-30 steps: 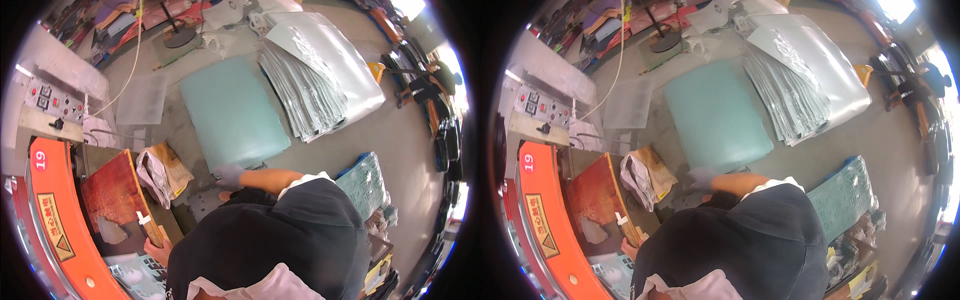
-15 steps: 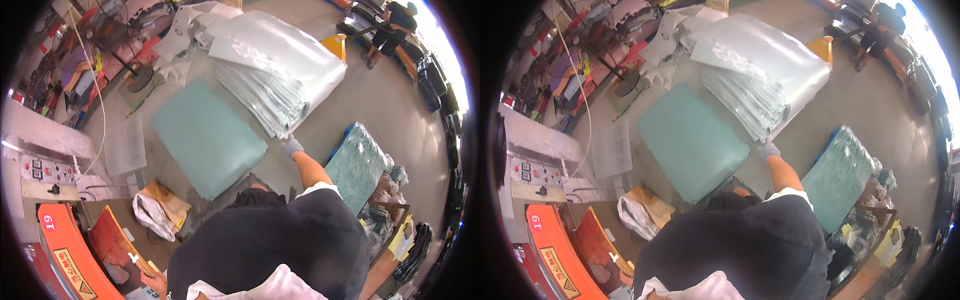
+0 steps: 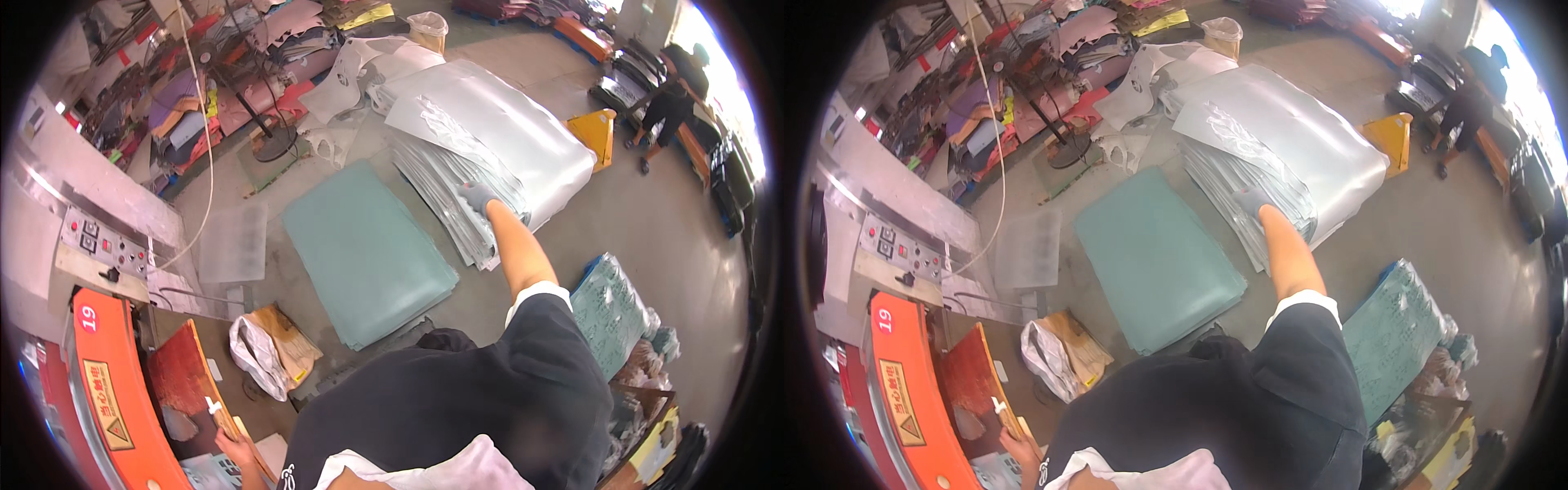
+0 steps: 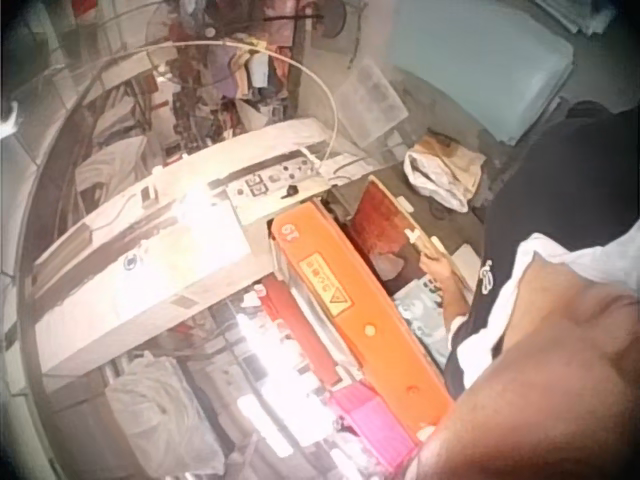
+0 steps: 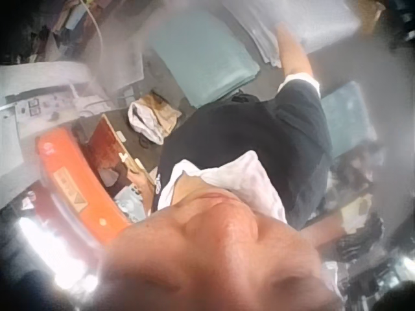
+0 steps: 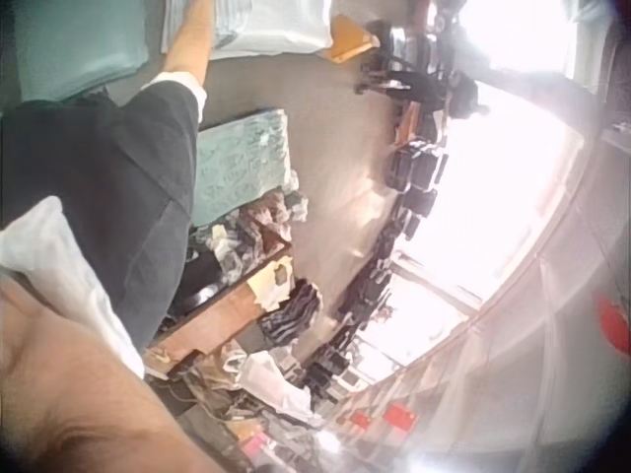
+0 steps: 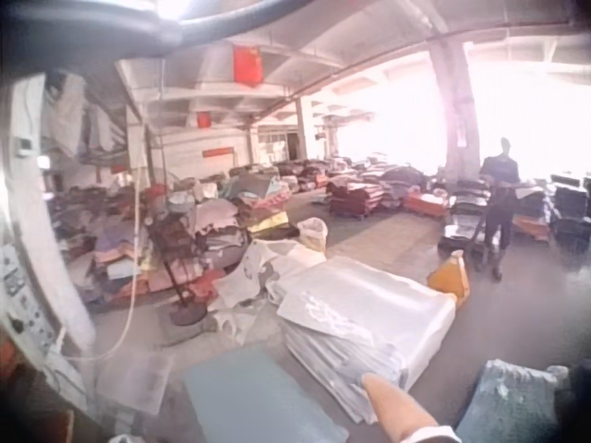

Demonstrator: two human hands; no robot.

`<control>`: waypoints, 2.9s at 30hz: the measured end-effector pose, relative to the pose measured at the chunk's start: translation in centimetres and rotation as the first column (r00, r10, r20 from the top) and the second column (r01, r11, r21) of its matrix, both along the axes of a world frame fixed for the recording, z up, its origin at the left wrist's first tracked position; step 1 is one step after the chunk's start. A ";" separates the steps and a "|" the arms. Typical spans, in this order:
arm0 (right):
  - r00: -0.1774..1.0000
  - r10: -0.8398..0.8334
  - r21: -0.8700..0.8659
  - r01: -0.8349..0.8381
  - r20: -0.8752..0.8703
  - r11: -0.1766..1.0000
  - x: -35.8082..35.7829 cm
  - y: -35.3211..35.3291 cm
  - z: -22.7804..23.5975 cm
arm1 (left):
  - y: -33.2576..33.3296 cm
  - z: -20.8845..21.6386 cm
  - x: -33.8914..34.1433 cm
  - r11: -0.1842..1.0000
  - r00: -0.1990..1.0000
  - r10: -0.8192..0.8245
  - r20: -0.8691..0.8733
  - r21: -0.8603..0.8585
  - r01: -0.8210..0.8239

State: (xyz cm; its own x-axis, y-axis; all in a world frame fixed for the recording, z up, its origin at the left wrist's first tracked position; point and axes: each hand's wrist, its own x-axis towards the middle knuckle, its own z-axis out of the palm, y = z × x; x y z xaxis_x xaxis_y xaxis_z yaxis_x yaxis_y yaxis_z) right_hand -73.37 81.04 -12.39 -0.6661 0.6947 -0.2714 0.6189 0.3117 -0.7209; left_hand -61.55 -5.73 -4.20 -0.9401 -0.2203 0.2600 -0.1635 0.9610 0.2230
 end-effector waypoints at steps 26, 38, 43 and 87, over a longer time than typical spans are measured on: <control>0.713 0.446 -0.129 -0.453 0.541 0.882 11.0 -9.9 -11.0 | -1.0 -0.7 -0.3 0.999 0.998 -0.037 -0.041 -0.023 0.036; 0.717 0.503 -0.152 -0.497 0.482 0.854 13.1 -13.1 -13.8 | -0.3 -0.1 -0.2 1.000 1.000 0.030 0.010 -0.006 -0.030; 0.711 0.500 -0.112 -0.518 0.495 0.848 12.9 -14.4 -13.6 | 0.0 0.0 -0.1 0.999 0.999 0.044 0.012 -0.003 -0.044; 0.166 0.860 -0.234 -0.922 0.483 0.309 -0.9 -38.7 -13.0 | 1.0 1.0 0.5 0.990 0.998 0.036 -0.045 0.135 -0.030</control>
State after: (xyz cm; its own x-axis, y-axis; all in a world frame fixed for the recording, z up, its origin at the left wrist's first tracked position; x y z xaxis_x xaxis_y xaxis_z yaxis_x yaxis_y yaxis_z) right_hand -74.29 42.31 -25.37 -0.6560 -0.2477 -0.7130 0.0678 0.9214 -0.3826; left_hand -61.06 -4.73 -3.22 -0.9191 -0.2870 0.2699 -0.1812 0.9162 0.3574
